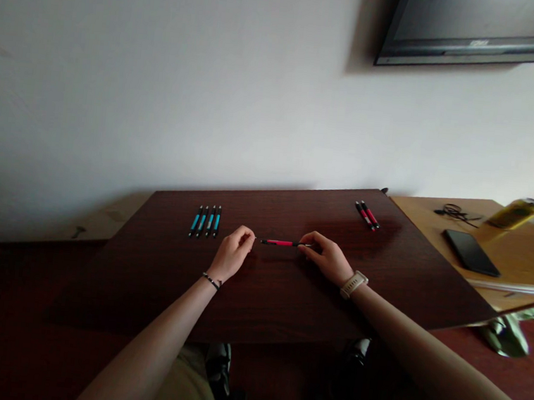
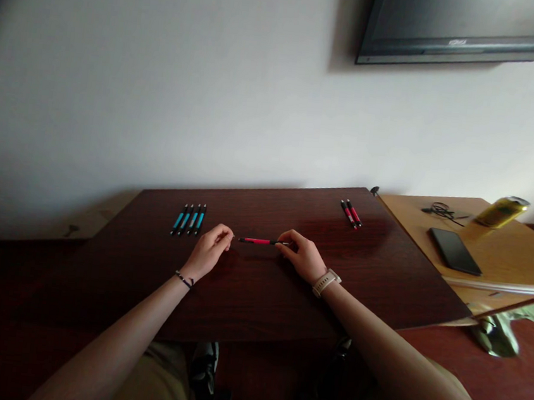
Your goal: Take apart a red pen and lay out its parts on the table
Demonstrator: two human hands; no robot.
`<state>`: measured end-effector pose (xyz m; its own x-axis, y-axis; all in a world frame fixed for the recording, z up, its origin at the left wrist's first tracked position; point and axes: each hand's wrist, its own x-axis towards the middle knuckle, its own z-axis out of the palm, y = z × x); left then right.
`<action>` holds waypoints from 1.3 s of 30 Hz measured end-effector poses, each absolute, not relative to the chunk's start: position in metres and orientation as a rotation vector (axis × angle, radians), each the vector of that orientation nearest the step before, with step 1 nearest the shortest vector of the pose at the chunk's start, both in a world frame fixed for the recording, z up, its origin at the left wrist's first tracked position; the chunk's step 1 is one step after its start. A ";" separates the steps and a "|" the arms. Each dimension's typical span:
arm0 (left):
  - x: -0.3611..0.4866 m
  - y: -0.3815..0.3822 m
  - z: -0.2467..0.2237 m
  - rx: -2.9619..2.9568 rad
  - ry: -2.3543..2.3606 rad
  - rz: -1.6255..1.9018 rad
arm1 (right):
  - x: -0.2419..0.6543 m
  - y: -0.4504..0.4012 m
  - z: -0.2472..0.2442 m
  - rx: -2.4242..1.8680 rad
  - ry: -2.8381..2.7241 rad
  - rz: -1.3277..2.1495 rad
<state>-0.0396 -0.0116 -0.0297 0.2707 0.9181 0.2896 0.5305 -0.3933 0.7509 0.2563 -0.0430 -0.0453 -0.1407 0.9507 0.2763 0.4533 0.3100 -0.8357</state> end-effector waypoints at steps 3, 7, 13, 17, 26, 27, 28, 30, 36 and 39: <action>-0.052 -0.011 -0.027 2.259 1.403 0.884 | 0.256 -0.043 -0.045 -1.266 -1.730 0.769; -0.069 -0.011 -0.028 2.426 1.454 0.763 | 0.257 -0.043 -0.047 -1.259 -1.738 0.763; -0.078 -0.007 -0.035 2.440 1.450 0.685 | 0.258 -0.041 -0.050 -1.264 -1.754 0.752; -0.076 -0.006 -0.036 2.427 1.429 0.715 | 0.258 -0.042 -0.049 -1.272 -1.757 0.740; -0.072 -0.009 -0.031 2.457 1.503 0.555 | 0.257 -0.043 -0.049 -1.268 -1.764 0.750; -0.072 -0.009 -0.030 2.448 1.509 0.550 | 0.257 -0.043 -0.049 -1.267 -1.766 0.745; -0.072 -0.010 -0.029 2.442 1.513 0.555 | 0.257 -0.043 -0.049 -1.265 -1.768 0.742; -0.070 -0.011 -0.027 2.450 1.505 0.600 | 0.257 -0.043 -0.048 -1.260 -1.767 0.748; -0.053 -0.016 -0.021 2.601 1.264 0.843 | 0.256 -0.044 -0.045 -1.237 -1.758 0.754; -0.041 -0.017 -0.020 2.639 1.198 0.880 | 0.257 -0.044 -0.045 -1.222 -1.762 0.756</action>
